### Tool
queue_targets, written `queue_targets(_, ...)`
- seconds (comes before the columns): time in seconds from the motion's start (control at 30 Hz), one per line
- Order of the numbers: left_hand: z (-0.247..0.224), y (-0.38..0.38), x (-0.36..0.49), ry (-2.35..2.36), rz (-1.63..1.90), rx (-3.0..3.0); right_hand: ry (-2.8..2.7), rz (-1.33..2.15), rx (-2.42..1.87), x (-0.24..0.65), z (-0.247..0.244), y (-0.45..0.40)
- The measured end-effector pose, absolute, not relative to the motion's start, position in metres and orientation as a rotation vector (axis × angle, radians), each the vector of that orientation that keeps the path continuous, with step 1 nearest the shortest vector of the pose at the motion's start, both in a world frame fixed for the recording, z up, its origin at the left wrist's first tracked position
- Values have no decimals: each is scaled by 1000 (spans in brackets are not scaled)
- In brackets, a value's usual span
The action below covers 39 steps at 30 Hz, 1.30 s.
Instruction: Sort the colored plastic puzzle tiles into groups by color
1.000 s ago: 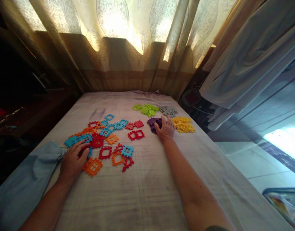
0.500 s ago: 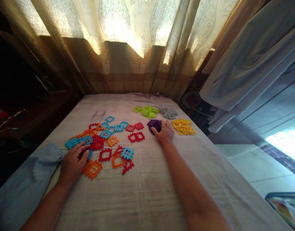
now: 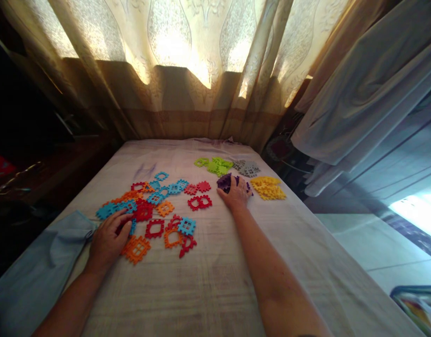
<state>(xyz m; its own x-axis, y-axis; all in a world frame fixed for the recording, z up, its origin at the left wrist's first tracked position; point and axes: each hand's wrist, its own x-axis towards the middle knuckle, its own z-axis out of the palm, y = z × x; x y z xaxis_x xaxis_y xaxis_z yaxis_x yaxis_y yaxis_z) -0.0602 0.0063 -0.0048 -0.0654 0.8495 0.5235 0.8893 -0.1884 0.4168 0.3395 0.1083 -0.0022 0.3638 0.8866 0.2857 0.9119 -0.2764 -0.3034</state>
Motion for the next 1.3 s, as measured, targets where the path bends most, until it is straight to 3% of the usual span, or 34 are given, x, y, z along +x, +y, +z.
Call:
queue_targets(0.3, -4, 7, -58, -1962, -1105, -2119, -1793, -348, -1788, 322, -2, 94)
queue_targets(0.43, -4, 6, -57, -1961, -1102, -2118, -2016, -208, -1630, 285, 0, 95)
queue_targets(0.67, -5, 6, -56, -1952, -1135, -2153, -1978, 20, -1826, 234, 3, 105)
queue_targets(1.0, 0, 2, -41, -1780, -1383, -2216, -2022, 179, -1291, 197, 8, 94)
queue_targets(1.3, -6, 4, -45, -1933, -1333, -1890, -2255, 231, -1540, 108, 57, 170)
